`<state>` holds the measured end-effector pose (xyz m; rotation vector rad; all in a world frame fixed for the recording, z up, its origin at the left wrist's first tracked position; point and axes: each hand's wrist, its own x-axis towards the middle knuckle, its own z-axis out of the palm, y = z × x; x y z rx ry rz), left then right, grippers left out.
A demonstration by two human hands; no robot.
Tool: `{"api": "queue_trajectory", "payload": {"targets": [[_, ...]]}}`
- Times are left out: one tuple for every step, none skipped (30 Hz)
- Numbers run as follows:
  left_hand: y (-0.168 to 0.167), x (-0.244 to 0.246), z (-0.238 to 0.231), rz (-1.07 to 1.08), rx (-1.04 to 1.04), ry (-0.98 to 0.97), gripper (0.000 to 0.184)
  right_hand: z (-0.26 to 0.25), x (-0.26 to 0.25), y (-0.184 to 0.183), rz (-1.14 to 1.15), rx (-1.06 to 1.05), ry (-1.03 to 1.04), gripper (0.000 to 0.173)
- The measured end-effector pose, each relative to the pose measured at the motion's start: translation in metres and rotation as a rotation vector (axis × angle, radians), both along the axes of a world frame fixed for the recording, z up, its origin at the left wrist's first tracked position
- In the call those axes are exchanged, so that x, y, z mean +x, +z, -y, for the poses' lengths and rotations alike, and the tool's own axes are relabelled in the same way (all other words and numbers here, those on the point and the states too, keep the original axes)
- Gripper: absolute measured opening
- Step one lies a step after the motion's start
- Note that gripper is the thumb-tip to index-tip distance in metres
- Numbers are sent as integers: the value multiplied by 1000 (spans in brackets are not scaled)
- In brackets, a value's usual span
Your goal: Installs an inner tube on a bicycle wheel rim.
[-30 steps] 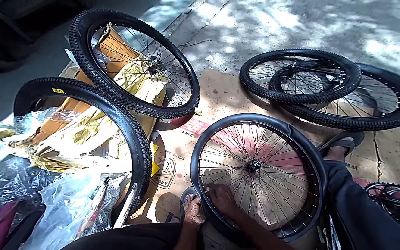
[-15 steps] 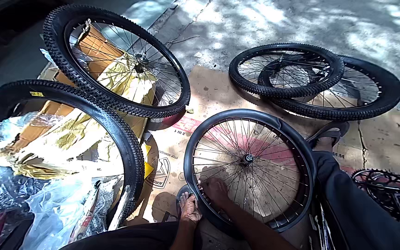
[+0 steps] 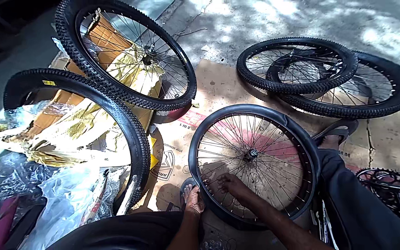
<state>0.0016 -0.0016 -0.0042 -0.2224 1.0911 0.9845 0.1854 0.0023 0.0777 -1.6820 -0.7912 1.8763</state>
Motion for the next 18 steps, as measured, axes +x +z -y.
{"api": "queue_trajectory", "payload": {"targets": [[-1,0,0,1,-1,5,34,2,-2,4,-61,-14,-48,24],[0,0,-2,-17,-8,17,32,5,-3,8,-130,-33,-107,23],[2,1,-3,-47,-20,36,28,9,-3,11,-205,-59,-168,23],[4,2,-4,-92,-36,54,23,13,-2,14,-281,-89,-224,25],[8,3,-6,-138,-40,48,18,18,0,16,-342,-113,-272,28],[15,5,-7,-152,-55,59,23,24,1,18,-376,-132,-310,29],[24,9,-8,-163,-78,64,25,29,3,20,-396,-142,-337,29],[26,9,-7,-148,-89,58,28,35,5,21,-416,-146,-358,30],[24,9,-8,-127,-88,44,28,39,8,22,-441,-149,-374,32],[18,8,-8,-109,-88,44,28,43,10,24,-454,-155,-368,34],[8,6,-8,-97,-71,41,30,49,14,26,-441,-153,-312,34],[0,5,-7,-105,-52,30,31,55,19,26,-397,-141,-196,32],[-7,3,-7,-114,-25,21,31,62,25,26,-329,-122,-41,28],[-9,2,-7,-121,-10,16,32,69,31,26,-246,-105,134,26],[-4,1,-7,-137,-8,-2,31,76,37,29,-140,-96,312,25],[4,0,-4,-138,-14,-31,31,85,43,32,-28,-87,496,25],[7,0,-2,-134,-25,-48,31,93,49,37,92,-79,683,27],[7,-1,0,-120,-16,-62,31,102,55,40,213,-67,860,27]]}}
